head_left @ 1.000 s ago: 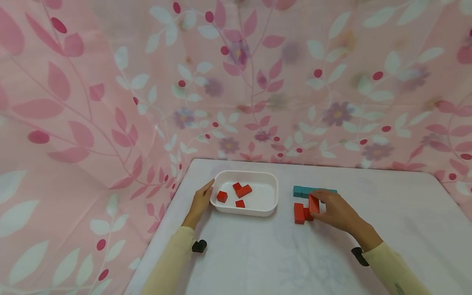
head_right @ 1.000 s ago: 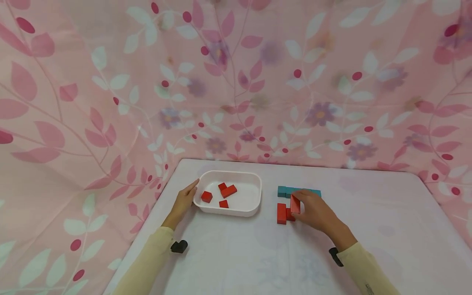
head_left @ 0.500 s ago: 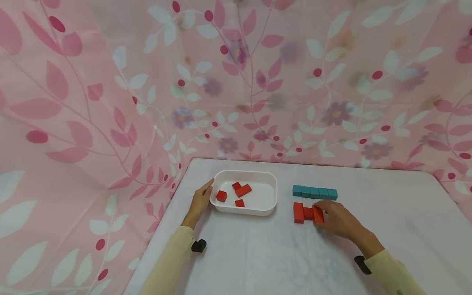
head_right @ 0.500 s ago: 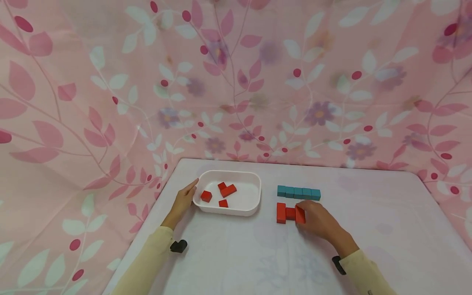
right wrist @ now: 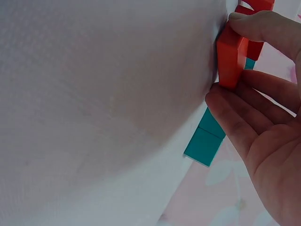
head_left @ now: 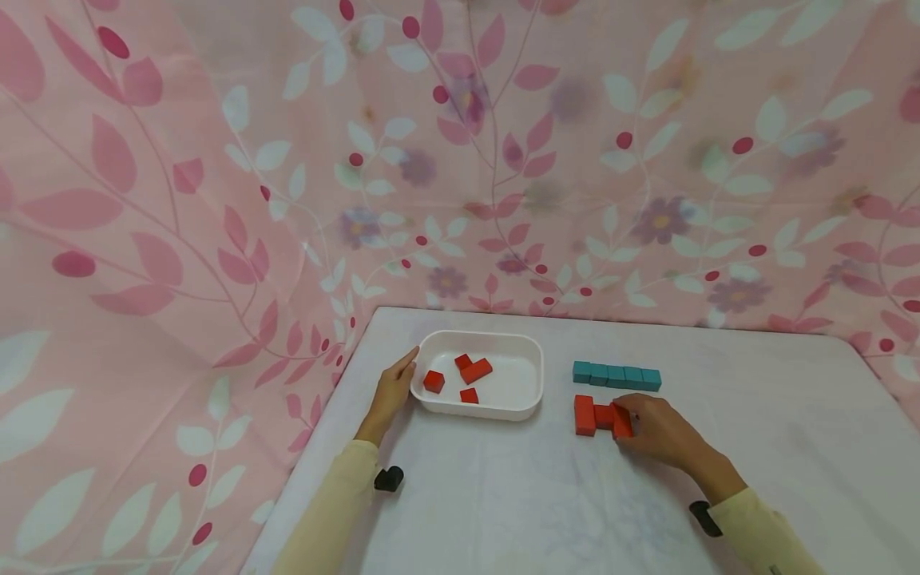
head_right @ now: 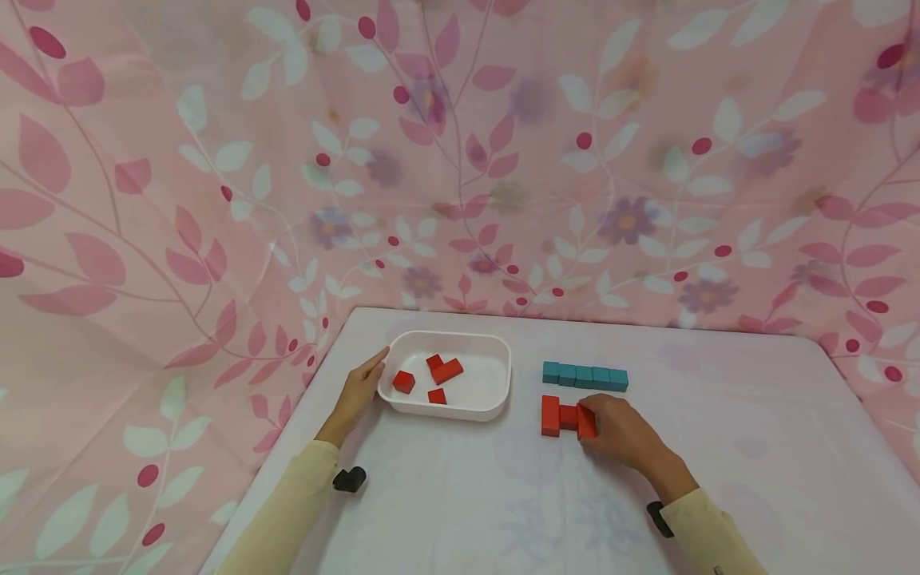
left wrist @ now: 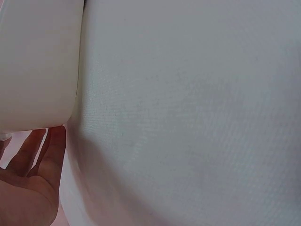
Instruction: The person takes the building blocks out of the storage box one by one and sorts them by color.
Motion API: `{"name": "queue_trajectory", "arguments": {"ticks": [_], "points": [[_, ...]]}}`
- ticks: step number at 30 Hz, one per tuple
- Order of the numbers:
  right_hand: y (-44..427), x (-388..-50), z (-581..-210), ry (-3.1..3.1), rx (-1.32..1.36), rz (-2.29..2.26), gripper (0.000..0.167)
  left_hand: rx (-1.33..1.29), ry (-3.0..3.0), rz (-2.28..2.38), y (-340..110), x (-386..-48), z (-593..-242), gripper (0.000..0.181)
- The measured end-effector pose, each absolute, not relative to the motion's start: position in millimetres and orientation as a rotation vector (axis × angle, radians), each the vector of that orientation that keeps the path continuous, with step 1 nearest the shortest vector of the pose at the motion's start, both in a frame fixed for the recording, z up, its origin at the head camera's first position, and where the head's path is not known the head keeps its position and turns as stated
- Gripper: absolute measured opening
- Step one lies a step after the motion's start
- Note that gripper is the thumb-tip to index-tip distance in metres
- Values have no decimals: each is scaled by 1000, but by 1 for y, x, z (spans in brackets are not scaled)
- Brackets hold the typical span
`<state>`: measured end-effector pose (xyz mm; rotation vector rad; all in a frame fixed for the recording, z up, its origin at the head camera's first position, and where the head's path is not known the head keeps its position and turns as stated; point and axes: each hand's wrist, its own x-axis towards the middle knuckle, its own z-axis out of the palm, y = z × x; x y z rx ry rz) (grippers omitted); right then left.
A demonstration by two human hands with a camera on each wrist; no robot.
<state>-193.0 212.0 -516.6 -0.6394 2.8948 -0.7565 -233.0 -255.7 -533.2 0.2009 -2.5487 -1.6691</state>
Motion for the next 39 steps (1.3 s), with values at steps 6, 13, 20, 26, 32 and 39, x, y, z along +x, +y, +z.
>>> {"name": "queue_trajectory", "arguments": {"ticks": [6, 13, 20, 26, 32, 39], "points": [[213, -195, -519, 2904, -647, -756, 57, 189, -2545, -1674, -255, -233, -532, 40], [213, -197, -525, 2906, -648, -769, 56, 179, -2540, -1665, -256, -234, -531, 40], [210, -197, -525, 2909, -661, -697, 61, 184, -2540, -1674, -255, -233, -531, 40], [198, -198, -502, 2900, -660, -625, 66, 187, -2535, -1690, -255, -231, -529, 40], [162, -206, -469, 2912, -690, -689, 55, 195, -2536, -1698, -255, -231, -529, 40], [101, -224, -453, 2936, -745, -706, 59, 179, -2519, -1704, -254, -230, -529, 40]]}}
